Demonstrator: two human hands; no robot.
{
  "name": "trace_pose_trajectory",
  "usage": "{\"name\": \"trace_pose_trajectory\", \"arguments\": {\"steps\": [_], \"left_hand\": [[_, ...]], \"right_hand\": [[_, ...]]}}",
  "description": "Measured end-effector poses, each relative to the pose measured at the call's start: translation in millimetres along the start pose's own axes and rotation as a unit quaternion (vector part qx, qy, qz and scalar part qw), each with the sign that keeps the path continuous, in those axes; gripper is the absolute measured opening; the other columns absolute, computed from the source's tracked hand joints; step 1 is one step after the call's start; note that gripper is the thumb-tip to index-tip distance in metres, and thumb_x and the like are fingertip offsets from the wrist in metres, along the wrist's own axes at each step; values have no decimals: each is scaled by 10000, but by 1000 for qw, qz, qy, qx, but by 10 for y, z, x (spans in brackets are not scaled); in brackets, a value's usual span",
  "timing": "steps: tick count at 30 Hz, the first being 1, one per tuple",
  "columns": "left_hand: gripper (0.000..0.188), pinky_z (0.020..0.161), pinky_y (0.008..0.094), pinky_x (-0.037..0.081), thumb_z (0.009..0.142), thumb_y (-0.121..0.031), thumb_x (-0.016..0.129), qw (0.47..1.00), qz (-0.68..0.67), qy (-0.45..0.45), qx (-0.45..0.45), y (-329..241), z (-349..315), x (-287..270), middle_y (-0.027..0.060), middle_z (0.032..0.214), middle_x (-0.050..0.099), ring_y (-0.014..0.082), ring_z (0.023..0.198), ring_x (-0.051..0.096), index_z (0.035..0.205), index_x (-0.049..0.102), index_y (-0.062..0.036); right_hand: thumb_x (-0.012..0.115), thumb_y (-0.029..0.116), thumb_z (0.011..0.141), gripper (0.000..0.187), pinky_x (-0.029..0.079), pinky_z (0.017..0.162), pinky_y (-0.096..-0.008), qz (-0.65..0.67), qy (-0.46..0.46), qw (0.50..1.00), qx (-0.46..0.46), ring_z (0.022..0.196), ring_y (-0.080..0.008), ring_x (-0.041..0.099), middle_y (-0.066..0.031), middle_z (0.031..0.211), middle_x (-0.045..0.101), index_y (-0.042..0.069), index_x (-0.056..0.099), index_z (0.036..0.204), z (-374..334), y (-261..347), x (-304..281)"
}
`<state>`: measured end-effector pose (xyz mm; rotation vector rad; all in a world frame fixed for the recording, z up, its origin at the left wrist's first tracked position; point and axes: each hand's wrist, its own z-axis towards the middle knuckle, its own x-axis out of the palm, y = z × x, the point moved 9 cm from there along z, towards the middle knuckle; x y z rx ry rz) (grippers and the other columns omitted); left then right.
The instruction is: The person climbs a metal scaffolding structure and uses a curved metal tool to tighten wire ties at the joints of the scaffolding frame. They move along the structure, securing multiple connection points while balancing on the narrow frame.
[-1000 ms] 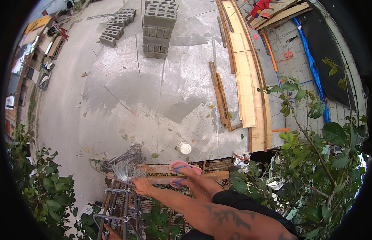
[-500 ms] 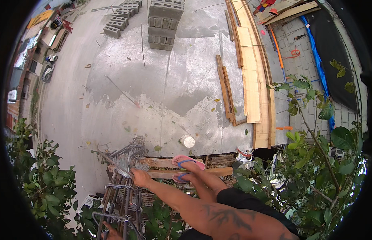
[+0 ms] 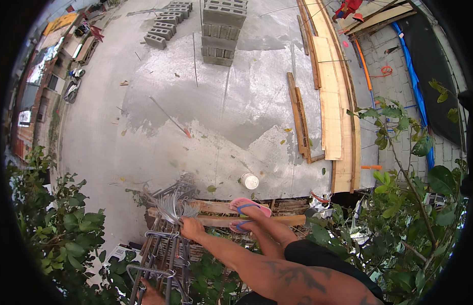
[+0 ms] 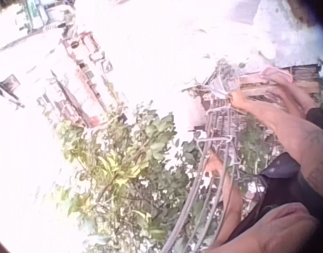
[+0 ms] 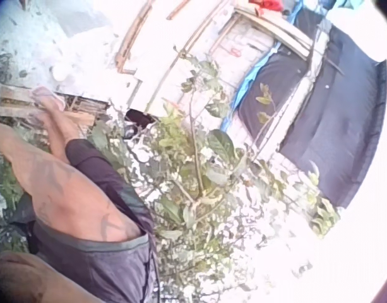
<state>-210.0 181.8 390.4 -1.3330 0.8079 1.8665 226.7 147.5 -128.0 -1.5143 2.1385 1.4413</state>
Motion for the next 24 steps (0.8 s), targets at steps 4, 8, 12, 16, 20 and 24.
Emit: {"name": "trace_pose_trajectory", "arguments": {"steps": [4,8,12,16,20,24], "left_hand": [[506,544,401,430,799,-494,586,1000,20,-13,-14,35,20,26,146,689,588,281,626,556,779,597,12],[563,543,419,437,771,-540,598,999,41,-23,-27,82,18,45,162,697,597,307,623,566,794,613,22],[623,542,438,445,743,-586,610,997,59,-29,-37,153,5,94,178,704,605,333,620,575,808,630,33],[686,541,456,452,715,-632,622,995,65,-49,-55,284,-3,160,194,711,613,360,616,584,823,647,44],[711,561,468,470,708,-648,625,995,60,-77,-38,348,-19,178,209,749,624,380,642,597,867,658,45],[595,451,417,415,713,-553,674,998,40,-56,-6,305,-13,210,203,595,593,338,492,562,815,670,33]], "right_hand": [[335,267,936,422,263,1079,-334,-126,92,988,-6,1291,-215,363,-105,1396,398,94,417,1311,-221,159,-317],[392,247,880,401,306,996,-381,-32,98,995,7,1183,-267,408,-136,1262,440,79,443,1240,-48,1345,-932],[503,164,765,323,414,816,-468,191,4,981,23,939,-371,536,-199,960,563,52,519,1068,317,2724,-1328],[577,128,694,307,469,730,-511,173,-23,982,71,830,-433,592,-249,821,616,45,554,988,332,3029,-1405],[594,147,731,293,469,717,-515,206,-25,974,88,809,-441,592,-271,802,606,27,549,995,241,3025,-1286],[604,151,751,298,463,719,-504,239,-51,960,139,825,-430,591,-271,833,606,30,556,1019,213,2951,-1124]]}}
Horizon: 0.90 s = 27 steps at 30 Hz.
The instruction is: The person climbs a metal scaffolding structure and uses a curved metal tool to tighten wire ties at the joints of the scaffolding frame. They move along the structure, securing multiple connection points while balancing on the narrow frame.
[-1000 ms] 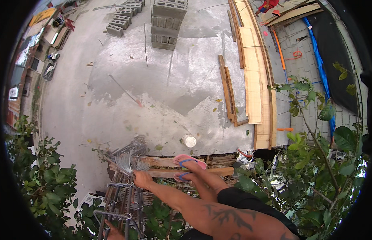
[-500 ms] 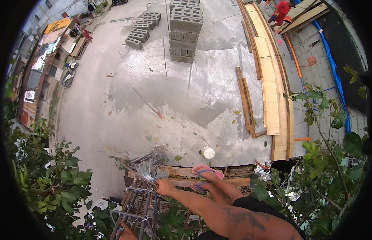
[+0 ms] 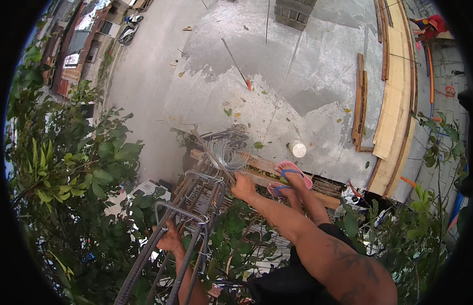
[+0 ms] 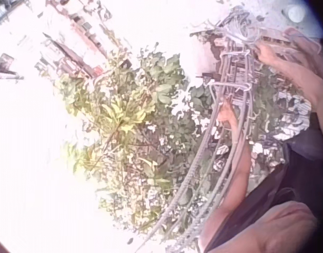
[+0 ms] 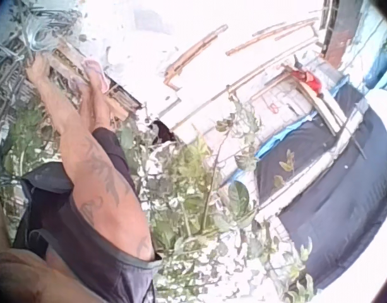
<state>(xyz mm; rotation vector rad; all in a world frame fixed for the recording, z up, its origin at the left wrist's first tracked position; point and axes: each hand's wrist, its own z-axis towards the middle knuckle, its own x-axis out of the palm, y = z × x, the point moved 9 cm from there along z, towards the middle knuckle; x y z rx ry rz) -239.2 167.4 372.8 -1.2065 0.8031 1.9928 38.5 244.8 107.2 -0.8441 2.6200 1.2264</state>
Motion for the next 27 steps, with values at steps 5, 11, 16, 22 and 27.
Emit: {"name": "trace_pose_trajectory", "arguments": {"steps": [5,11,16,22,27], "left_hand": [[595,418,419,387,716,-561,671,1000,17,-8,15,-68,31,-32,157,490,536,318,405,500,736,654,33],[526,457,450,386,682,-553,682,999,24,-39,-3,-11,4,-31,139,569,537,341,497,519,700,607,-32],[551,474,452,403,676,-545,702,999,28,-27,4,2,-19,5,153,597,553,345,516,532,763,628,-6],[540,470,450,395,680,-551,702,999,-6,-45,-5,-2,-20,-10,148,590,546,339,508,523,738,628,-19],[547,458,448,368,698,-576,673,999,-16,-36,1,-34,0,-27,140,565,515,330,493,494,699,601,-33]], "right_hand": [[603,149,756,272,466,726,-501,2,-12,998,-54,816,-432,591,-257,834,611,22,548,991,26,-31,-17],[606,157,758,258,464,711,-509,-30,-20,995,-91,788,-441,587,-254,802,606,25,538,970,43,-21,-119],[602,132,741,261,464,704,-513,-24,-12,995,-93,770,-445,585,-257,791,602,29,535,971,-55,-62,-105],[592,93,708,339,463,720,-519,-25,2,997,-76,806,-451,575,-257,822,595,22,515,1031,-178,-243,-207],[594,91,699,422,462,743,-514,-102,34,988,-107,855,-436,570,-243,939,579,27,475,1100,-323,-338,-267]]}}
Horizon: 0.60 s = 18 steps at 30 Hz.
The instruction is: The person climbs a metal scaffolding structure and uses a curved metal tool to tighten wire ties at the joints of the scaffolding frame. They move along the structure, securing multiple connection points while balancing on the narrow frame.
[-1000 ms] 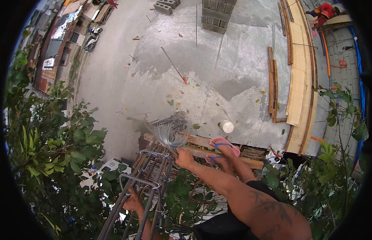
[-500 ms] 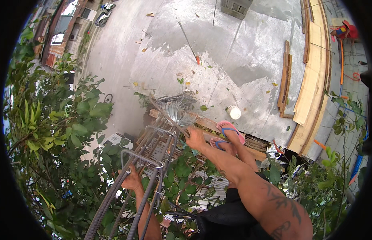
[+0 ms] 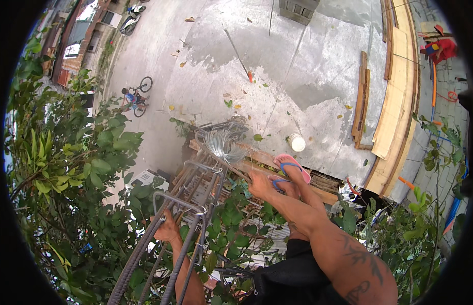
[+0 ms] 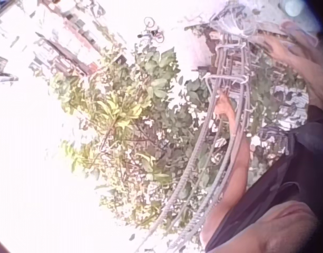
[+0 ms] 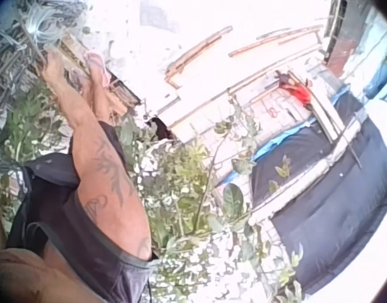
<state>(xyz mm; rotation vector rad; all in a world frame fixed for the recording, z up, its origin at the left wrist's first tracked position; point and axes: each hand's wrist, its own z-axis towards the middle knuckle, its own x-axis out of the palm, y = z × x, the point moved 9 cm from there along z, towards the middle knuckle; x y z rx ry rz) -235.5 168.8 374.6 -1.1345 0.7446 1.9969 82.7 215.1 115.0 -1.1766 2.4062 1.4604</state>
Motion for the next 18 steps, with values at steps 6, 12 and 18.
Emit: {"name": "trace_pose_trajectory", "arguments": {"steps": [6,12,18], "left_hand": [[585,455,449,357,711,-608,634,1000,-1,9,-14,-64,44,-45,140,543,488,333,486,483,640,549,-34],[553,449,437,373,685,-555,686,999,31,34,-18,-53,55,-25,161,533,539,327,461,506,714,638,-5],[542,438,442,365,690,-555,671,1000,9,1,-6,-25,33,-22,135,508,492,342,462,496,642,555,-27]], "right_hand": [[560,64,700,351,463,733,-506,15,-67,996,-51,872,-425,570,-226,1013,559,39,472,1038,-71,-46,-201],[565,55,665,330,460,759,-466,-48,-9,990,-133,892,-400,551,-204,971,522,59,497,988,86,-76,-159],[570,41,646,346,464,764,-451,-55,12,993,-103,916,-376,540,-157,982,508,75,494,982,-170,-443,-107]]}}
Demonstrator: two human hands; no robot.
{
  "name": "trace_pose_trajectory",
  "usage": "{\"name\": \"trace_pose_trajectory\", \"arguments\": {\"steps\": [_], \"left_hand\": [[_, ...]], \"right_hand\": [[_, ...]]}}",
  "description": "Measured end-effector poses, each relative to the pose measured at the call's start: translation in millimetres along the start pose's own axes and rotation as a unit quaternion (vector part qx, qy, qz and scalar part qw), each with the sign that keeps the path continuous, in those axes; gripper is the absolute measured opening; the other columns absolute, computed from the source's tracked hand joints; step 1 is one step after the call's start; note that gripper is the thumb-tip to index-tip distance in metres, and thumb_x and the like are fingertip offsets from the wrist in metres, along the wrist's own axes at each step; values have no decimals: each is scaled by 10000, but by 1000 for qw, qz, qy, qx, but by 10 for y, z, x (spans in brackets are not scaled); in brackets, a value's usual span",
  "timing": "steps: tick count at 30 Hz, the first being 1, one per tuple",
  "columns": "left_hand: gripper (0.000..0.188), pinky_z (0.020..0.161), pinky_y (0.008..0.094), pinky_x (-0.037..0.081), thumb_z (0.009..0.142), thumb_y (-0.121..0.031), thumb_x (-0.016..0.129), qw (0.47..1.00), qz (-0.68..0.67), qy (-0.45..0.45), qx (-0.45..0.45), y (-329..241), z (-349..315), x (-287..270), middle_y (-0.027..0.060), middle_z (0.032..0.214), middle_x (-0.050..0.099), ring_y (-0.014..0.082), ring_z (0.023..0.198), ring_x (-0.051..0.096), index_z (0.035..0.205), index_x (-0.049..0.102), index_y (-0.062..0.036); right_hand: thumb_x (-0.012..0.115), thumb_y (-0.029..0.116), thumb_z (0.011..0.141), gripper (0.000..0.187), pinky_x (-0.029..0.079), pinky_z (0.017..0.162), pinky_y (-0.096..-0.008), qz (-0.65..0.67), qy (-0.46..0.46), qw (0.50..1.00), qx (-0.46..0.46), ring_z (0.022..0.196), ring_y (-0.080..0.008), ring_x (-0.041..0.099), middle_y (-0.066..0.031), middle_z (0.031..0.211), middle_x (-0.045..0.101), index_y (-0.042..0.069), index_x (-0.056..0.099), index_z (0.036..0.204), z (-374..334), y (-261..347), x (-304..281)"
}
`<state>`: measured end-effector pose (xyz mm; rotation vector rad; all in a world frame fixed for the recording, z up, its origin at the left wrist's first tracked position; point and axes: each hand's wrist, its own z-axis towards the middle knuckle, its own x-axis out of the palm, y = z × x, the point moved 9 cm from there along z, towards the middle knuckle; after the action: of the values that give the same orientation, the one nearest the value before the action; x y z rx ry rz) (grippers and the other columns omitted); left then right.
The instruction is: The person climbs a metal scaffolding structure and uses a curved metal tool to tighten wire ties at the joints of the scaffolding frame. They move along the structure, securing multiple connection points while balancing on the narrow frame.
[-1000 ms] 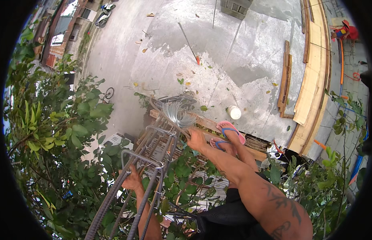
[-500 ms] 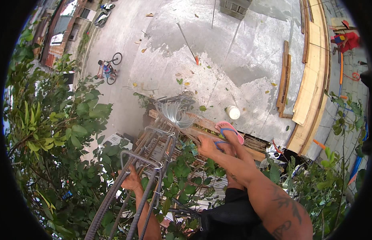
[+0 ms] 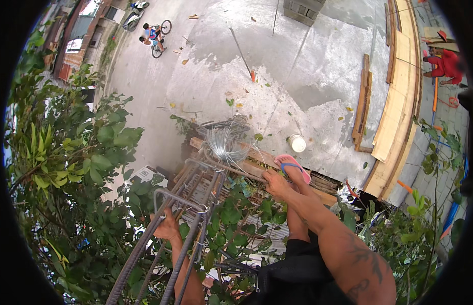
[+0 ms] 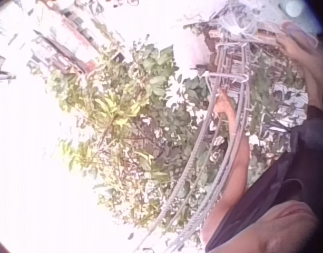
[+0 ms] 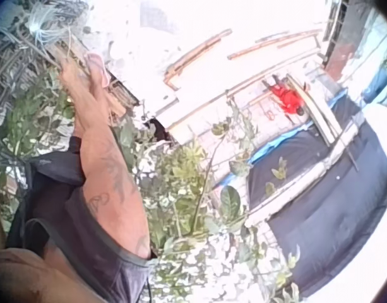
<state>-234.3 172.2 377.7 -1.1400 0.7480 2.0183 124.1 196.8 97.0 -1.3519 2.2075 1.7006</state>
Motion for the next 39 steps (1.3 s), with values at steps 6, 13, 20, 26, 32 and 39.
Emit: {"name": "trace_pose_trajectory", "arguments": {"steps": [6,13,20,26,32,39], "left_hand": [[540,406,431,363,679,-558,679,1000,14,22,-16,19,8,26,130,498,492,339,435,493,637,557,-34],[509,422,448,360,660,-519,711,999,-29,24,-26,-20,32,-86,115,488,495,350,435,484,623,547,-39],[617,950,513,316,739,-281,679,966,-222,128,-32,140,-101,-419,241,1263,367,405,1159,359,1245,450,-13],[436,849,440,417,811,-253,646,819,-454,225,-271,719,-623,-946,194,1121,545,325,966,533,1152,553,2],[322,772,361,461,818,-249,622,797,-416,315,-304,642,-1112,-1705,139,931,619,249,849,593,1024,619,-2],[604,971,455,386,772,-297,657,831,-434,343,52,-827,-761,-3095,169,1270,473,347,1156,471,1296,444,-83]], "right_hand": [[575,42,601,482,459,755,-418,62,-10,998,21,930,-372,531,-147,896,509,101,571,1080,-349,-109,-223],[618,75,684,347,469,768,-384,57,-61,996,-31,941,-337,582,-155,923,612,83,619,1031,-536,-41,-910],[601,146,809,172,473,571,-378,180,-58,962,196,613,-288,617,-151,646,599,-13,554,856,-635,114,-1661],[589,84,793,102,470,504,-321,126,-63,979,144,526,-191,608,-118,630,588,-6,547,817,-774,914,-2240],[593,229,763,299,480,741,-466,-121,92,983,103,825,-416,607,-249,830,633,-35,587,903,-1174,1807,-2481],[509,117,875,158,462,438,-337,339,210,879,260,537,-213,596,-121,681,610,-29,568,859,-1954,2678,-2031]]}}
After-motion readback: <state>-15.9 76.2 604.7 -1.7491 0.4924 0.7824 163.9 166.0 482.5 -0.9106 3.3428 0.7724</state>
